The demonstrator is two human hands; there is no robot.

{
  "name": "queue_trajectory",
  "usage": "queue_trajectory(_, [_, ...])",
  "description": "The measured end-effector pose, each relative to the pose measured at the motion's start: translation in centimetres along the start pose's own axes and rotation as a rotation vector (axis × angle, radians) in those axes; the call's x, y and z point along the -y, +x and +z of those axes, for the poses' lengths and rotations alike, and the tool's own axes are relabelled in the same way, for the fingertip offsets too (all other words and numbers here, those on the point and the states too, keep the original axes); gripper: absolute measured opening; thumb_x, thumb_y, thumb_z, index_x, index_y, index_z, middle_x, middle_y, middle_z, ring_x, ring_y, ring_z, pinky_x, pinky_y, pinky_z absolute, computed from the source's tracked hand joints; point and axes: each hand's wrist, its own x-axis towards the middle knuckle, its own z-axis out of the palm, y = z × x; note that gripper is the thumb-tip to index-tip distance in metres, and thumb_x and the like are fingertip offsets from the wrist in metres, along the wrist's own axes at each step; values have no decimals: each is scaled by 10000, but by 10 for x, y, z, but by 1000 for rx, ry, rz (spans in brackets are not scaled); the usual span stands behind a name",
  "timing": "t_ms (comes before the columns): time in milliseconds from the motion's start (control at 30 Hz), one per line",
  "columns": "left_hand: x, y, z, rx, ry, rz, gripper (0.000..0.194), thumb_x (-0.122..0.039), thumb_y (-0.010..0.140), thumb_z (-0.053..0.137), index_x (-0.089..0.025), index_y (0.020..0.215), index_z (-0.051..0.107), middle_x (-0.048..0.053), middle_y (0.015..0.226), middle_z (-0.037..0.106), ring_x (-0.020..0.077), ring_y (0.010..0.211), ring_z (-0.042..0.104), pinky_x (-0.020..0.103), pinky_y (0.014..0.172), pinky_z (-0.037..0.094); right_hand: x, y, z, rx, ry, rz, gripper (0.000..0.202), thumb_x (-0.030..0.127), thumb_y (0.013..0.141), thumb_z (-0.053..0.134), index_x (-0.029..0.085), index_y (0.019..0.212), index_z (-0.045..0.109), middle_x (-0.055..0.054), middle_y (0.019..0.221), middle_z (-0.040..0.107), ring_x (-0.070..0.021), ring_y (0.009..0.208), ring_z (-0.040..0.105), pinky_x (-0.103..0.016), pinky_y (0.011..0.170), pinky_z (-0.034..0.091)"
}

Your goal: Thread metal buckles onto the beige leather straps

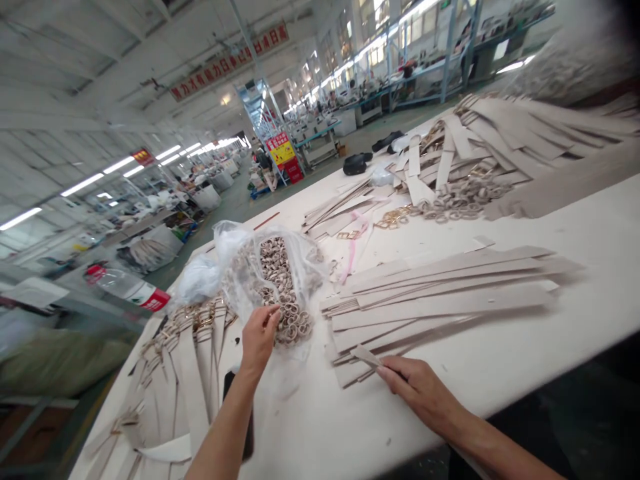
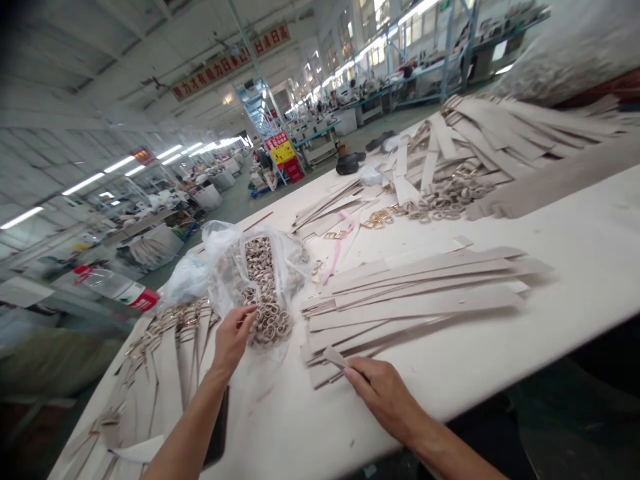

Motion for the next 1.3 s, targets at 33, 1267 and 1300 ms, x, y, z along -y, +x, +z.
queue_trajectory(33, [4,9,2,34,92,52,280,-350,860,500,-201,1048,645,68,1057,624,203,975,570,336,875,447,-4,3,1,24,22,19,407,455,914,347,186,762,612,-22,668,581,-162,643,533,-244,612,397])
queue_trajectory(1267, [-110,-182,-25,164,-879,-255,415,-401,846,547,-180,1193,608,83,1083,666,175,890,616,279,748,521,89,-64,63,-68,-142,-282,317,332,921,405,164,693,547,11,627,533,-111,618,488,-213,598,318])
queue_trajectory(1300, [-111,-189,-23,134,-806,-228,441,-395,851,543,-195,1244,567,72,1080,666,173,884,622,288,770,520,91,-67,68,-119,-222,-286,309,322,925,398,165,708,553,-1,653,553,-119,637,498,-221,608,316])
